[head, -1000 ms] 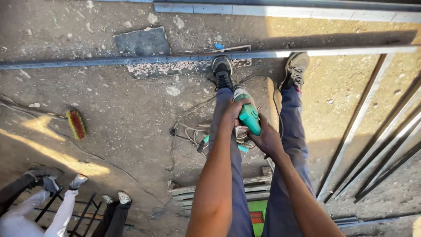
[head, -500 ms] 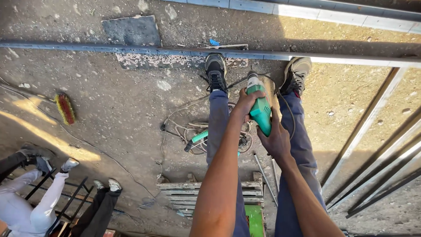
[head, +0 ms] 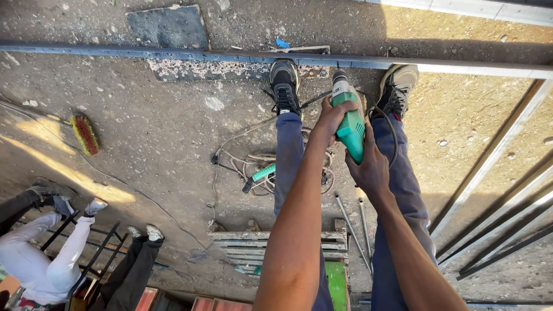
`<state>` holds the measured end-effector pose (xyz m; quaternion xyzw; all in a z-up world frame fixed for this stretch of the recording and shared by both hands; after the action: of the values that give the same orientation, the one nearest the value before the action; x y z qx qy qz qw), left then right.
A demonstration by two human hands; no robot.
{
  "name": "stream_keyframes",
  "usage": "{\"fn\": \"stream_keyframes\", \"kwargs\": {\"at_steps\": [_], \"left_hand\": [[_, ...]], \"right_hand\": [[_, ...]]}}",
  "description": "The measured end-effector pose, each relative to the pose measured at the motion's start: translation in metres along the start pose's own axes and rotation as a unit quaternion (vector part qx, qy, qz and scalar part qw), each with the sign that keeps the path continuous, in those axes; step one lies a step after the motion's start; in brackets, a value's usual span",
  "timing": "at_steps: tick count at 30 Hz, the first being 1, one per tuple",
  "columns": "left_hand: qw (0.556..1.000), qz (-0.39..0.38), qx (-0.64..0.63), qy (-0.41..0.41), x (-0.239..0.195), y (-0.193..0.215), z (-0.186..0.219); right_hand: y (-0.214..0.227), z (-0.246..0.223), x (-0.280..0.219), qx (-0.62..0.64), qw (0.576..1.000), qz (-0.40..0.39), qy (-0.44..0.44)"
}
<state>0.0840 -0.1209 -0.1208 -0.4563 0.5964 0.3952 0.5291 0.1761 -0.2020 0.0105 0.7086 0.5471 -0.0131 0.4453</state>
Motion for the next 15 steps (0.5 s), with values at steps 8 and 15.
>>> {"fn": "stream_keyframes", "kwargs": {"at_steps": [8,15], "left_hand": [[1.0,0.012,-0.002,-0.015,-0.002,0.002,0.0],[1.0,0.016,0.005,-0.02,0.006,0.0,-0.001]], "right_hand": [[-0.006,0.002,-0.003,-0.005,1.0,0.003,-0.01],[-0.015,0.011,-0.005,0.005,0.999,-0.002,-0.042]]}}
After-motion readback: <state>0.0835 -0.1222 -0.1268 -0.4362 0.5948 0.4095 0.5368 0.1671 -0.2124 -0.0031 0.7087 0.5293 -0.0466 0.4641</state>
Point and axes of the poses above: each hand's wrist, its own x-axis towards the middle knuckle, its own y-axis out of the back of the hand, z = x × y, the point moved 9 cm from there along x, towards the middle knuckle, and after that the axes turned 7 degrees about y, right-handed, at the moved point
